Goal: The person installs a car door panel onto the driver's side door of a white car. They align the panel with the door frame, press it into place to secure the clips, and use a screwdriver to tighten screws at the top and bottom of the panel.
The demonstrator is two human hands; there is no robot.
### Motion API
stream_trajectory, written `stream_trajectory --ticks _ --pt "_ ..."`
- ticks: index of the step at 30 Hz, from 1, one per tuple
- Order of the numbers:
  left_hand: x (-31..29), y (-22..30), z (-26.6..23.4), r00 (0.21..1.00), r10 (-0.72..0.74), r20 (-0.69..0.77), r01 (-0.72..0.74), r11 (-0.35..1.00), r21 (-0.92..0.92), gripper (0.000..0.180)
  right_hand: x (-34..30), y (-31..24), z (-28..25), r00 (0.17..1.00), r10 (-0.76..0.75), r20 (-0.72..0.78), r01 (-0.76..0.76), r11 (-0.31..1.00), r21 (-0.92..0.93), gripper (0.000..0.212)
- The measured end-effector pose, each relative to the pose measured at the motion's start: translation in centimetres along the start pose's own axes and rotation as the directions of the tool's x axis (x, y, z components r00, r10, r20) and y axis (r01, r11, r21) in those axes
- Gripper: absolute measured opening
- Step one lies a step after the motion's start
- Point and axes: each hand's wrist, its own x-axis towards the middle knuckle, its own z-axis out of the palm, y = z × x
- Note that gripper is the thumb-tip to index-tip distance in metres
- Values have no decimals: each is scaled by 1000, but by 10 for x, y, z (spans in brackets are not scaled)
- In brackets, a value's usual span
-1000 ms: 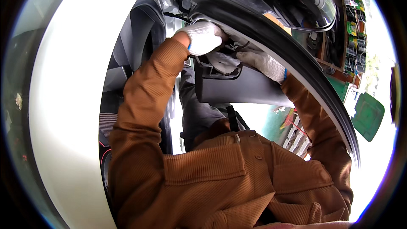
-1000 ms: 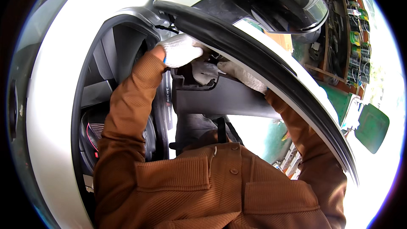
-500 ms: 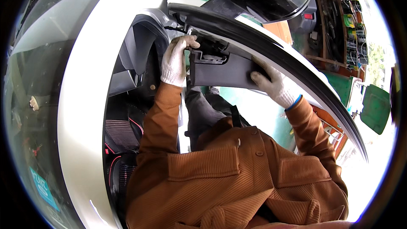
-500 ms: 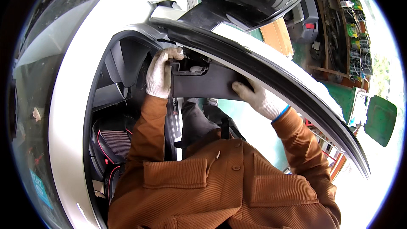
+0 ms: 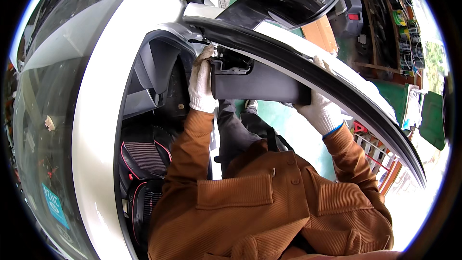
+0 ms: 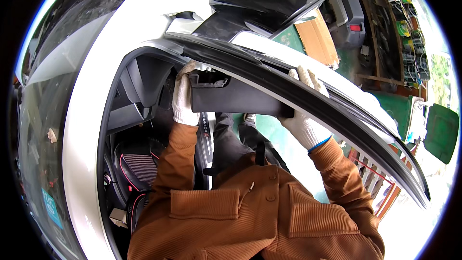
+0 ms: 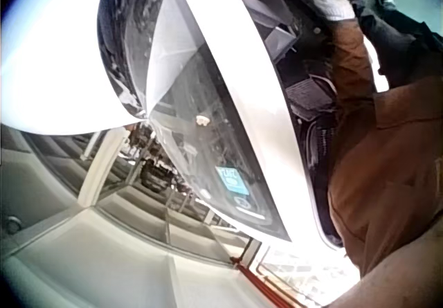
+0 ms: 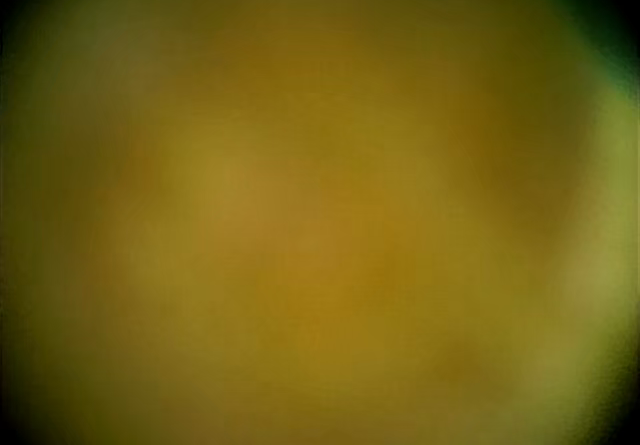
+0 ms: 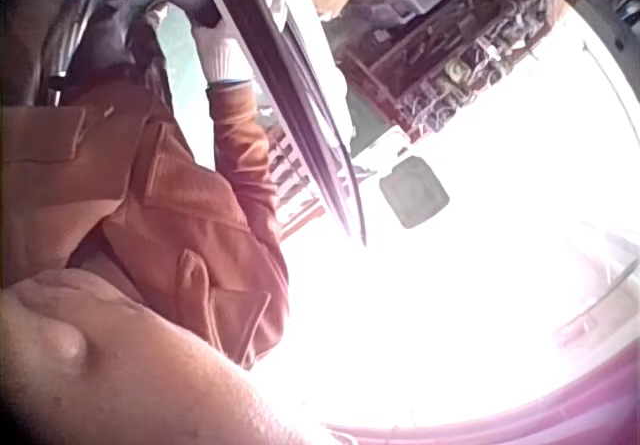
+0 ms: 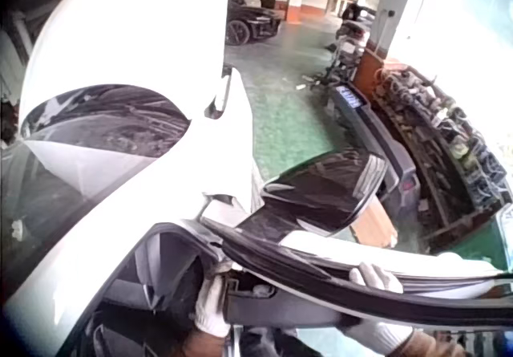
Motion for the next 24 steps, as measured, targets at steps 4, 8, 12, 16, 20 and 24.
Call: stream_trajectory --ticks 4,8,12,16,20,24 --pt "-7 -14 -2 999 23 -37 -10 948 318 41 16 -9 -2 986 -127 -103 112 984 -141 105" --pt "-30 1 3 988 19 153 -153 279 948 41 15 0 5 995 -97 -18 97 994 -42 96" --pt "-68 -61 -25 870 -394 -296 294 897 -330 44 12 4 3 996 -64 61 65 998 -14 80" --pt "-77 -49 -28 789 -524 -321 432 844 -317 64 14 4 -3 991 -125 46 127 991 -51 79" --pt "-89 -39 -27 723 -559 -405 488 829 -273 59 17 -2 -8 990 -144 -10 144 988 -48 82" --pt "-146 -67 -66 676 -559 -481 543 818 -188 49 23 -14 -19 968 -230 -105 231 973 5 75"
